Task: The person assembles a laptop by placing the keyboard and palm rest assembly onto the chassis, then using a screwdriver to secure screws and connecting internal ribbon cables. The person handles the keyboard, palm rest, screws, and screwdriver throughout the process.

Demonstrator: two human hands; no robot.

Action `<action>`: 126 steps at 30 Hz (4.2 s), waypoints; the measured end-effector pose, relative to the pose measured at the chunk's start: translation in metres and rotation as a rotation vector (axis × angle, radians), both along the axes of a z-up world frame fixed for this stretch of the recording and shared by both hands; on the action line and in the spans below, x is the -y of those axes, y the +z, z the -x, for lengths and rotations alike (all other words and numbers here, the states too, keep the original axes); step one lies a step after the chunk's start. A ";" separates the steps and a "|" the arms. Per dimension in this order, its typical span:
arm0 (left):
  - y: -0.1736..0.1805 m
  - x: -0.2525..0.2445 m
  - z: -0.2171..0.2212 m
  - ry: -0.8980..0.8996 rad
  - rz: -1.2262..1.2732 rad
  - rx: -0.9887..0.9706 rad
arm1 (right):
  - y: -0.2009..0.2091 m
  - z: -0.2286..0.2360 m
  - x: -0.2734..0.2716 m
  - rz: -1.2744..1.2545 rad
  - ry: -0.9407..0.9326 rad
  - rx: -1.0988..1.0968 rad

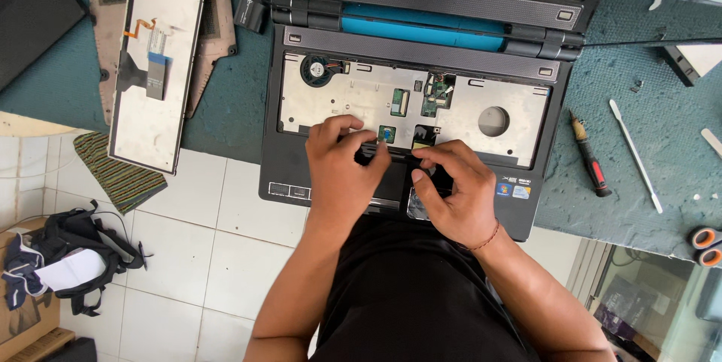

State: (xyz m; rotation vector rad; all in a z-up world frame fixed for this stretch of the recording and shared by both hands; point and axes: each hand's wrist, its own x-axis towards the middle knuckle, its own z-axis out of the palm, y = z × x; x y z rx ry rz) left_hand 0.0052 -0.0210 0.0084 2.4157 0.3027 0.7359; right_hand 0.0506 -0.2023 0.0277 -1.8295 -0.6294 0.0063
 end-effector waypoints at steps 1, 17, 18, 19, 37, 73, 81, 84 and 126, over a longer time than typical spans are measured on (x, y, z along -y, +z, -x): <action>0.005 -0.005 -0.001 -0.002 0.000 0.000 | 0.001 -0.002 0.000 0.000 -0.002 0.000; 0.008 -0.035 -0.023 -0.343 -0.257 -0.185 | -0.013 -0.062 -0.035 0.319 0.230 0.327; 0.007 -0.036 -0.023 -0.349 -0.247 -0.193 | -0.018 -0.063 -0.036 0.320 0.226 0.313; 0.008 -0.037 -0.024 -0.343 -0.247 -0.193 | -0.017 -0.063 -0.037 0.318 0.231 0.314; 0.000 -0.035 -0.027 -0.332 -0.005 -0.223 | -0.021 -0.062 -0.040 0.251 0.180 0.221; -0.010 -0.028 0.001 -0.347 -0.006 -0.002 | -0.005 -0.061 0.060 0.328 -0.098 0.274; -0.011 -0.030 -0.012 -0.323 -0.134 -0.058 | 0.011 -0.043 0.044 0.306 -0.130 0.228; -0.009 -0.030 -0.017 -0.314 -0.170 -0.139 | 0.014 -0.040 0.039 0.273 -0.086 0.201; -0.006 -0.010 -0.027 -0.337 -0.195 -0.072 | 0.000 -0.090 0.038 0.390 0.031 0.429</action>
